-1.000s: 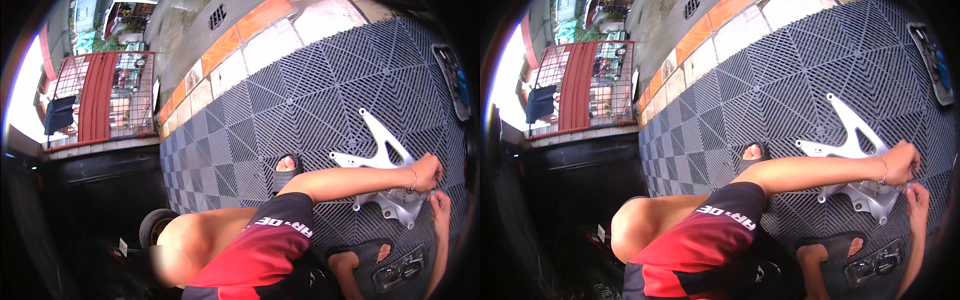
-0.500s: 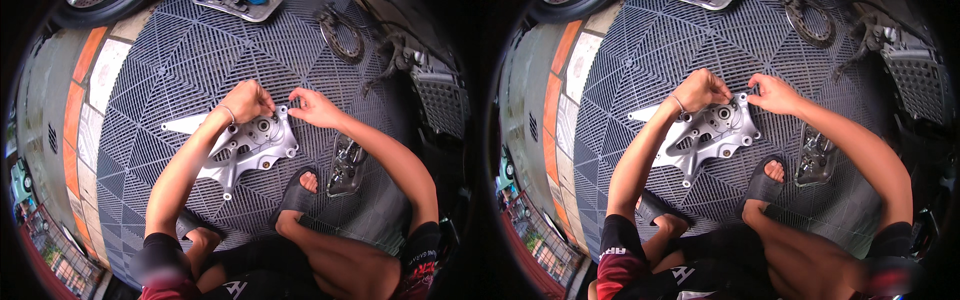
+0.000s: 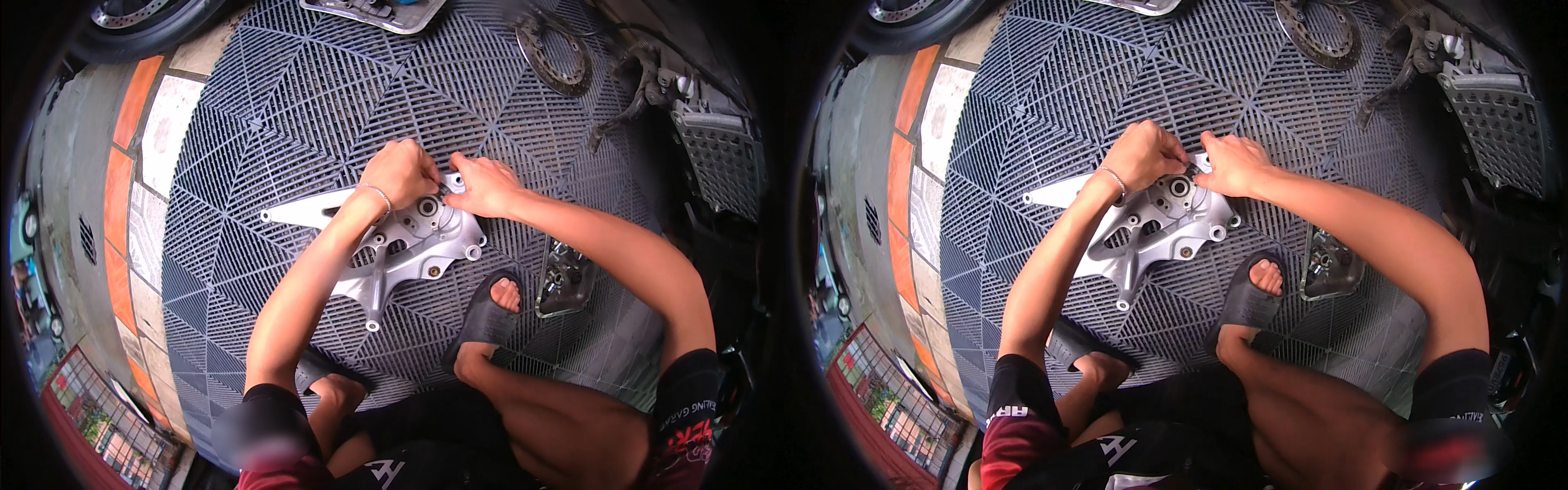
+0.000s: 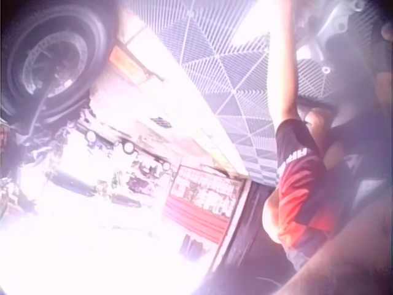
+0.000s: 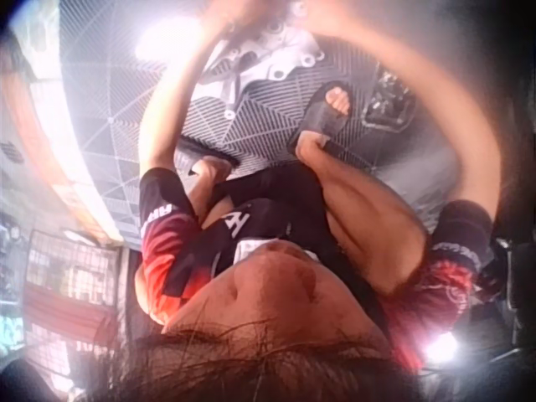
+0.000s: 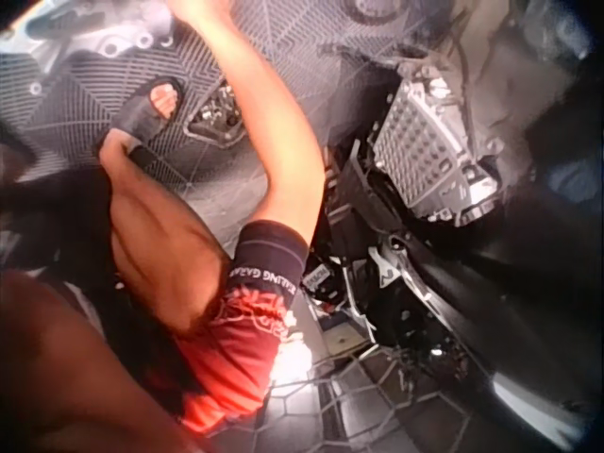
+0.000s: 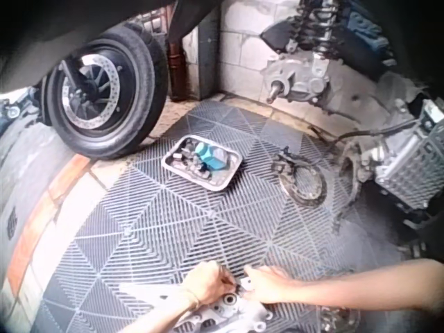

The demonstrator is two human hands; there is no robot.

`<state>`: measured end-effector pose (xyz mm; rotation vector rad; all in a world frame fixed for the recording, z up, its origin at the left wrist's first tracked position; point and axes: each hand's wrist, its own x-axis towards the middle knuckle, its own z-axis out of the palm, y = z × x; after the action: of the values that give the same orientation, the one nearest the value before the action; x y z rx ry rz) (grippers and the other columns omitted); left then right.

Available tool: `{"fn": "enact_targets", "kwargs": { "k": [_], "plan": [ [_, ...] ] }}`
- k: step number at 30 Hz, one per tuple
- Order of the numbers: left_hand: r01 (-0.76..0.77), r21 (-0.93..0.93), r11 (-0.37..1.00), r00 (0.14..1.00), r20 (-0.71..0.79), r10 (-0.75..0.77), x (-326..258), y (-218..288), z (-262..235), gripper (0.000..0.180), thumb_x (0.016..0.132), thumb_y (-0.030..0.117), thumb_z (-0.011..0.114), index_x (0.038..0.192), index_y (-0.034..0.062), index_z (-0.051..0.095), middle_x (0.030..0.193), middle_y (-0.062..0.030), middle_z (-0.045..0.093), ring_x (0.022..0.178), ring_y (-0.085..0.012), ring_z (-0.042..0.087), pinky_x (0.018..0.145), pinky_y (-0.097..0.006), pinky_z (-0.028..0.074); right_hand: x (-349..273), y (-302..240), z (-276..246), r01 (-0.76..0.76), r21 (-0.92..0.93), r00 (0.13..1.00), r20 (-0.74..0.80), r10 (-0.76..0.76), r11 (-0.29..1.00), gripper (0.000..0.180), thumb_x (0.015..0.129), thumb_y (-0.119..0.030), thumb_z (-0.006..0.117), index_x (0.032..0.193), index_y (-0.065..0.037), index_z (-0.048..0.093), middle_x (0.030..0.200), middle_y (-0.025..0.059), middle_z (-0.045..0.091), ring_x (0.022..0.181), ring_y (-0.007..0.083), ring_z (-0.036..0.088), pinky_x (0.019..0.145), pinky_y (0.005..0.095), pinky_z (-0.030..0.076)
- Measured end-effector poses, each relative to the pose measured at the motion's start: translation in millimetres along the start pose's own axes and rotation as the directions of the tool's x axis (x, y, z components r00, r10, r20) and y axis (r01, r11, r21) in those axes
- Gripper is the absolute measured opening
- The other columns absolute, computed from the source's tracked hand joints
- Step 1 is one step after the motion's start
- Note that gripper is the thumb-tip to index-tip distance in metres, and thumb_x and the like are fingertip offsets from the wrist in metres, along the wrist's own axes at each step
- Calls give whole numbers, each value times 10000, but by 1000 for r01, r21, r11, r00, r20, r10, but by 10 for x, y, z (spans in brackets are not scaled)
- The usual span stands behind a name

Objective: The person assembles a motorcycle swingarm by inserting bearings, seals, and fasteners into the silver aluminum component. They handle small parts from a tray, fit them into the swingarm, and tighten bolts by hand.

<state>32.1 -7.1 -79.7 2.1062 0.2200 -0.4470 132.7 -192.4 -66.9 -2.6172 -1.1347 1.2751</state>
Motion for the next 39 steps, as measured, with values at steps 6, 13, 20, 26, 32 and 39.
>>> {"fn": "enact_targets", "kwargs": {
  "k": [6,13,20,26,32,39],
  "plan": [
    [69,6,998,997,-29,-68,-3,11,-10,215,740,132,863,953,104,859,848,-141,798,823,-287,778,847,-387,602,102,-93,-3,1,-74,1000,18,0,997,626,844,-416,808,1282,-24,591,1185,247,745,1160,431,702,994,535,549],
    [91,100,991,995,-56,-86,-53,104,-14,186,750,167,863,933,138,859,830,-122,795,822,-296,774,821,-410,598,99,-78,-23,-49,-14,998,39,49,999,654,802,-330,814,1340,-35,587,1200,242,743,1172,432,695,991,531,549],
    [38,108,993,998,-55,-33,-75,13,-27,165,755,171,864,917,138,857,810,-121,789,792,-294,768,797,-409,596,80,-136,-65,-59,-45,997,49,61,997,674,791,-333,826,1350,-46,579,1185,236,745,1151,430,700,979,533,551],
    [6,85,996,998,-61,-1,-52,49,-25,165,749,162,874,909,127,854,799,-124,784,774,-288,765,790,-394,593,65,-111,-23,-45,-69,999,11,46,997,649,799,-330,825,1334,-56,580,1165,227,748,1131,425,703,968,533,547],
    [-32,-1,999,999,-43,32,3,-43,-3,166,757,135,875,917,97,851,813,-129,789,761,-262,765,790,-363,592,47,-139,-84,-49,-73,998,22,50,996,696,784,-375,851,1322,-40,562,1144,221,748,1133,413,700,966,530,546],
    [14,-187,982,999,31,-9,11,-97,-21,166,771,115,879,925,62,847,807,-99,795,740,-199,756,786,-337,584,66,-128,-78,-41,-105,999,23,44,994,720,775,-389,862,1326,-40,557,1111,209,752,1120,407,707,948,524,553]
  ]
}}
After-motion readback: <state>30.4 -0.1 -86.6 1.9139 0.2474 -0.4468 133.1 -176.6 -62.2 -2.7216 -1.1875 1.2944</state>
